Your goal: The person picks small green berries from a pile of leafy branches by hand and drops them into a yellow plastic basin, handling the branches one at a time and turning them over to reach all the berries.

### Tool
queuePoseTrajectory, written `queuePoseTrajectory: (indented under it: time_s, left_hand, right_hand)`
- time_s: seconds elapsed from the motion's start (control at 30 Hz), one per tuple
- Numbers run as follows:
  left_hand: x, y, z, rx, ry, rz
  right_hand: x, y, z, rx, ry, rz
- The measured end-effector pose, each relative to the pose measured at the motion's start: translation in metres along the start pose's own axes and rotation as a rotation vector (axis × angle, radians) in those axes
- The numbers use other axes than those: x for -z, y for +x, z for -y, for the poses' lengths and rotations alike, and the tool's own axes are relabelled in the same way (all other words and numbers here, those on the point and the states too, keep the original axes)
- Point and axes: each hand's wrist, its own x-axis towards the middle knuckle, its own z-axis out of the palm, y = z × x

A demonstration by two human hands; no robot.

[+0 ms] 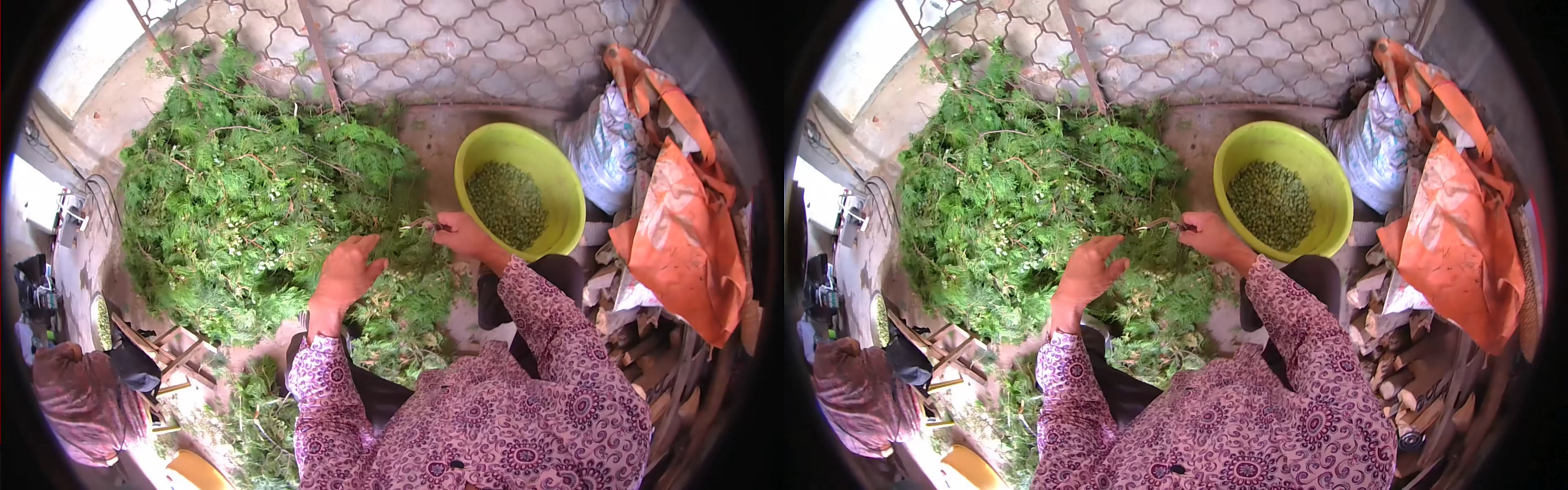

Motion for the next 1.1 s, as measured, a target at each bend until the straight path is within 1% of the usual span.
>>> queuePoseTrajectory:
  time_s: [0.03, 0.07, 0.1, 0.13, 0.17, 0.2, 0.23, 0.27, 0.3, 0.37, 0.43, 0.5, 0.53, 0.6, 0.63, 0.7, 0.73, 0.8, 0.83, 0.87, 0.9, 0.97, 1.0, 1.03, 1.1]
  left_hand:
    - [0.001, 0.004, -0.002, -0.027, -0.059, -0.068]
    - [0.003, 0.007, -0.004, -0.017, -0.132, -0.141]
    - [0.004, 0.01, -0.006, -0.012, -0.134, -0.161]
    - [0.005, 0.013, -0.007, 0.023, -0.219, -0.222]
    - [0.007, 0.017, -0.008, 0.058, -0.304, -0.282]
    - [0.009, 0.018, -0.012, 0.131, -0.438, -0.291]
    - [0.006, 0.02, -0.011, 0.137, -0.433, -0.299]
    - [0.004, 0.022, -0.009, 0.171, -0.498, -0.335]
    - [0.003, 0.022, -0.007, 0.207, -0.562, -0.366]
    - [0.0, 0.027, -0.005, 0.245, -0.534, -0.369]
    - [-0.004, 0.034, -0.004, 0.278, -0.513, -0.37]
    - [-0.011, 0.041, -0.005, 0.228, -0.652, -0.363]
    - [-0.011, 0.044, -0.011, 0.232, -0.65, -0.356]
    - [-0.01, 0.049, -0.027, 0.274, -1.08, -0.151]
    - [-0.014, 0.05, -0.027, 0.275, -1.079, -0.143]
    - [-0.024, 0.052, -0.026, 0.311, -1.105, 0.04]
    - [-0.02, 0.053, -0.034, 0.368, -1.073, 0.111]
    - [-0.029, 0.054, -0.038, 0.366, -1.083, 0.124]
    - [-0.035, 0.054, -0.038, 0.366, -1.095, 0.126]
    - [-0.04, 0.057, -0.036, 0.415, -1.133, 0.113]
    - [-0.042, 0.058, -0.037, 0.413, -1.133, 0.117]
    - [-0.041, 0.06, -0.046, 0.345, -1.234, -0.156]
    - [-0.038, 0.062, -0.047, 0.265, -1.007, -0.281]
    - [-0.031, 0.062, -0.049, 0.257, -1.001, -0.27]
    - [-0.016, 0.058, -0.052, -0.204, -0.3, -0.41]
  right_hand:
    - [0.011, 0.002, 0.014, 0.015, -0.016, 0.004]
    - [0.019, 0.005, 0.029, 0.035, 0.273, 0.007]
    - [0.026, 0.009, 0.036, 0.051, 0.564, 0.016]
    - [0.029, 0.019, 0.032, 0.124, 0.548, -0.023]
    - [0.032, 0.026, 0.029, 0.133, 0.541, -0.013]
    - [0.034, 0.032, 0.026, 0.138, 0.7, -0.017]
    - [0.034, 0.039, 0.029, 0.142, 0.864, -0.021]
    - [0.03, 0.048, 0.029, 0.025, 0.959, -0.015]
    - [0.027, 0.053, 0.031, 0.023, 0.969, -0.009]
    - [0.028, 0.058, 0.041, 0.087, 1.208, 0.043]
    - [0.031, 0.06, 0.042, 0.105, 1.238, 0.069]
    - [0.034, 0.059, 0.042, 0.138, 1.346, 0.149]
    - [0.035, 0.057, 0.043, 0.134, 1.352, 0.145]
    - [0.038, 0.054, 0.046, 0.092, 1.426, 0.153]
    - [0.039, 0.053, 0.046, 0.09, 1.43, 0.145]
    - [0.04, 0.051, 0.045, 0.067, 1.408, 0.161]
    - [0.039, 0.05, 0.043, 0.067, 1.411, 0.153]
    - [0.036, 0.049, 0.037, -0.016, 1.409, 0.227]
    - [0.036, 0.049, 0.034, -0.019, 1.411, 0.219]
    - [0.037, 0.049, 0.032, -0.054, 1.427, 0.217]
    - [0.038, 0.049, 0.031, -0.087, 1.443, 0.217]
    - [0.044, 0.049, 0.028, -0.075, 1.461, 0.197]
    - [0.046, 0.049, 0.027, -0.064, 1.48, 0.179]
    - [0.047, 0.05, 0.025, -0.056, 1.486, 0.167]
    - [0.049, 0.052, 0.02, -0.051, 1.463, 0.138]
